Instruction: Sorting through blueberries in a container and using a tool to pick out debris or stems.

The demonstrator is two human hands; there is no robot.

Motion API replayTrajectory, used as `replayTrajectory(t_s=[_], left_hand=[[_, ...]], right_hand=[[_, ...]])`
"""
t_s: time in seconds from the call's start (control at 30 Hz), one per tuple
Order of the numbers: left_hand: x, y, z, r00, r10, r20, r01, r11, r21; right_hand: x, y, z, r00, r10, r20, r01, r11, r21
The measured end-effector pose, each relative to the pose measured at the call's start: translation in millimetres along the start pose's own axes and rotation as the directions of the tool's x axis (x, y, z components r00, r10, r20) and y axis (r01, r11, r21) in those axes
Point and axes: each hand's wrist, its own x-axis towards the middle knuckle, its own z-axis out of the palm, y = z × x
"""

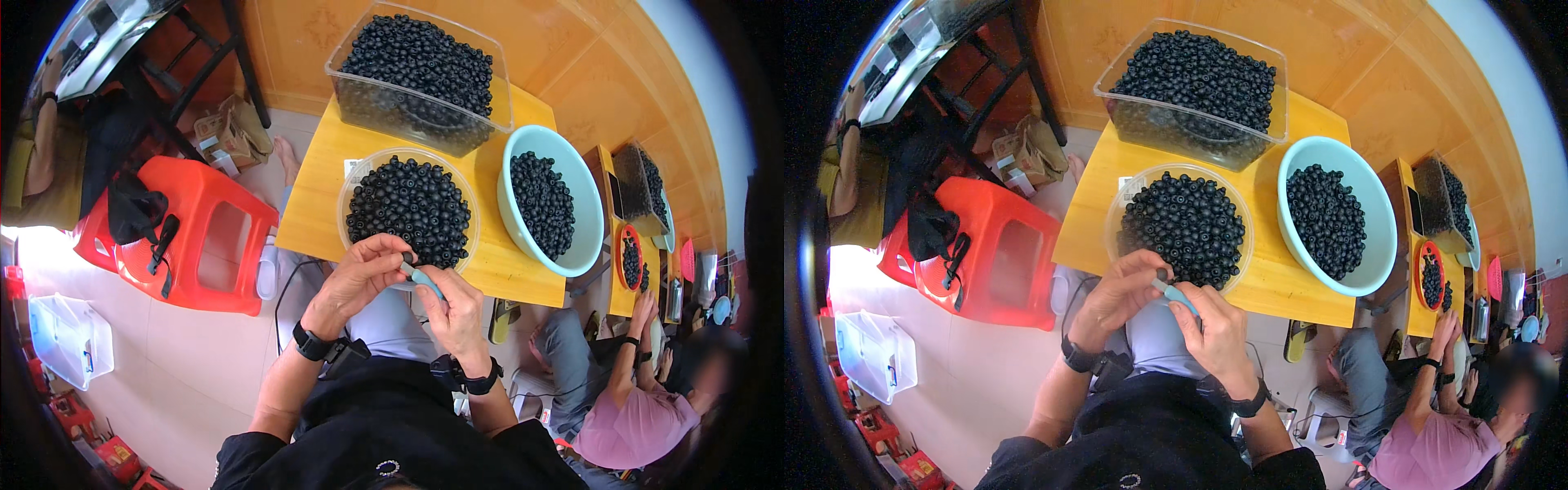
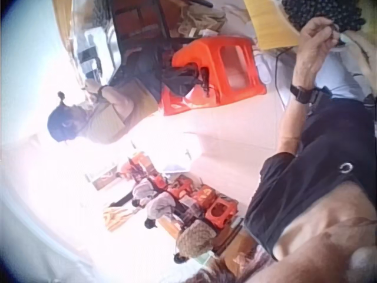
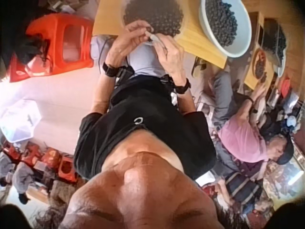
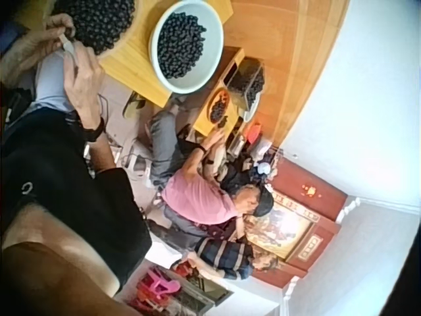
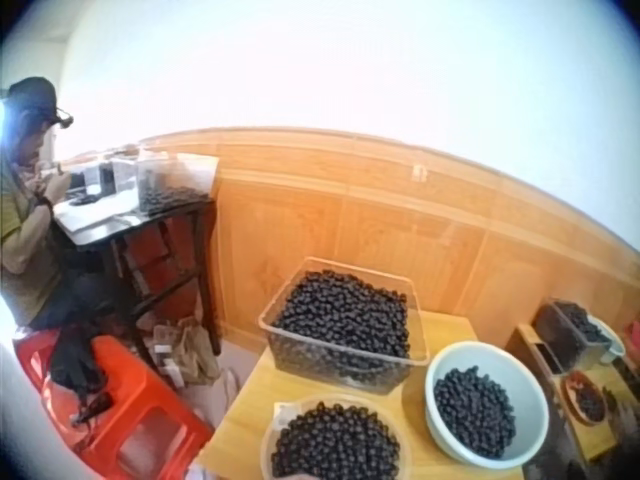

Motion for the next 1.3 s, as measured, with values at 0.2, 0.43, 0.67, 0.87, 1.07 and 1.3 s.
replayTrajectory(t_s=[0.2, 0.43, 0.67, 0.87, 1.07, 1.3], left_hand=[[-1.0, -1.2, -3.7, 0.998, 0.006, 0.067, -0.003, 0.999, -0.036], [0.3, -1.4, -2.0, 0.997, -0.038, 0.073, 0.044, 0.995, -0.085], [1.8, -2.5, -4.0, 0.997, -0.008, 0.076, 0.011, 0.999, -0.047], [-6.4, 6.7, 7.5, 0.988, -0.033, 0.154, 0.029, 0.999, 0.025], [-2.2, 2.7, 4.2, 0.996, -0.056, 0.062, 0.051, 0.996, 0.076], [-3.7, 3.8, 4.5, 0.995, -0.083, 0.063, 0.069, 0.979, 0.194]], right_hand=[[1.4, -2.2, -1.5, 1.0, -0.005, 0.02, 0.006, 0.997, -0.082], [1.2, 3.3, -2.1, 1.0, -0.025, -0.011, 0.025, 0.998, -0.06], [4.2, 9.9, -2.8, 1.0, -0.007, -0.028, 0.004, 0.996, -0.087], [11.7, 36.4, -15.0, 0.981, 0.172, -0.088, -0.18, 0.979, -0.097], [15.1, 3.0, -13.2, 0.953, 0.271, 0.137, -0.301, 0.899, 0.318], [11.7, 9.0, 0.2, 0.934, 0.252, 0.253, -0.355, 0.724, 0.592]])
